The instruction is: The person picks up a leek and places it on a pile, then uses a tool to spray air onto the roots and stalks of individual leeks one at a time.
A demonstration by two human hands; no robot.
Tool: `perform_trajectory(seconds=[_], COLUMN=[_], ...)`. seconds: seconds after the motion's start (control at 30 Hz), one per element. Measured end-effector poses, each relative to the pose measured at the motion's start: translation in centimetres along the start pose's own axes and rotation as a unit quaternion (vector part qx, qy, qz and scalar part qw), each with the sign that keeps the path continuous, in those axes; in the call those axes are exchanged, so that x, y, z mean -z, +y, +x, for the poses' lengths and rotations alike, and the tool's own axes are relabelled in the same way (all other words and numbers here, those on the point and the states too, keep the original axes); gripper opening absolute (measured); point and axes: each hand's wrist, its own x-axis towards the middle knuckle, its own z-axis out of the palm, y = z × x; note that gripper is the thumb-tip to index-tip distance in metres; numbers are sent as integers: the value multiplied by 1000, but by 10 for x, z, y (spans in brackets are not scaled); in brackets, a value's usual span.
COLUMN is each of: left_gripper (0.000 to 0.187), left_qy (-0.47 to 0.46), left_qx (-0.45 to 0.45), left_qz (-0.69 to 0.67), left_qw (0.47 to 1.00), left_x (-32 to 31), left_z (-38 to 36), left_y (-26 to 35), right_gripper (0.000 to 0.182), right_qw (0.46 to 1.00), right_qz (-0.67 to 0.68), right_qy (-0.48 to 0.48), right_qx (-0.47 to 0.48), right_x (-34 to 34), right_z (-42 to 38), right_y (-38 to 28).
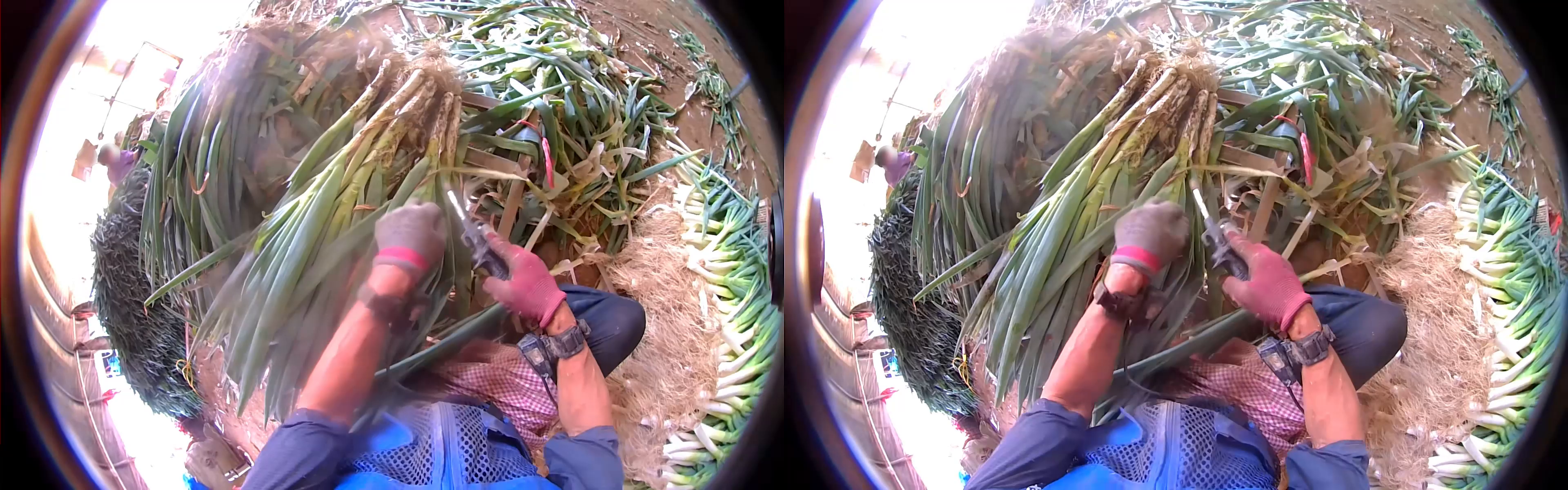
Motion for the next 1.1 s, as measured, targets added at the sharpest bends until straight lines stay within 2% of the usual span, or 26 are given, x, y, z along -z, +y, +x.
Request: perform_trajectory(seconds=[0.03, 0.17, 0.23, 0.3, 0.5, 0.63, 0.7, 0.73, 0.83, 0.87, 0.93, 1.0, 1.1], left_gripper=[24, 26, 28, 31, 47, 53, 47, 42, 45, 45, 60, 61, 64], left_qy=[34, 51, 36, 27, -24, -87, -97, -105, -148, -146, -186, -187, -193], left_qx=[10, 38, 51, 64, 77, 75, 86, 95, 101, 99, 91, 87, 78], left_qz=[-5, -35, -15, 2, 67, 113, 95, 75, 57, 56, 34, 18, -14], left_qw=[999, 997, 998, 998, 995, 987, 987, 987, 982, 983, 978, 978, 978], left_x=[0, -2, -4, -1, 3, -7, -5, -3, 5, 8, 15, 19, 27], left_z=[7, 22, 28, 32, 48, 67, 74, 76, 85, 86, 85, 78, 69], left_y=[-7, -18, -18, -13, -10, -11, -8, -7, -8, -8, -6, -2, 5], right_gripper=[74, 76, 76, 75, 76, 78, 78, 78, 78, 78, 76, 73, 72], right_qw=[1000, 998, 1000, 998, 990, 987, 987, 988, 988, 992, 995, 996, 998], right_qz=[1, -20, -22, -23, -101, -102, -91, -92, -105, -90, -63, -45, -38], right_qy=[0, 25, 18, 46, 42, 72, 103, 96, 96, 68, 51, 76, 49], right_qx=[1, 49, 10, 29, -88, -104, -79, -77, -63, -63, -53, 3, 0], right_x=[-2, -14, -10, -8, 13, 16, 13, 12, 11, 14, 9, -3, -1], right_z=[4, 27, 51, 77, 153, 196, 201, 201, 178, 161, 125, 89, 27], right_y=[-1, 3, 1, 2, -16, -5, 3, 7, 9, 3, 3, 13, 5])
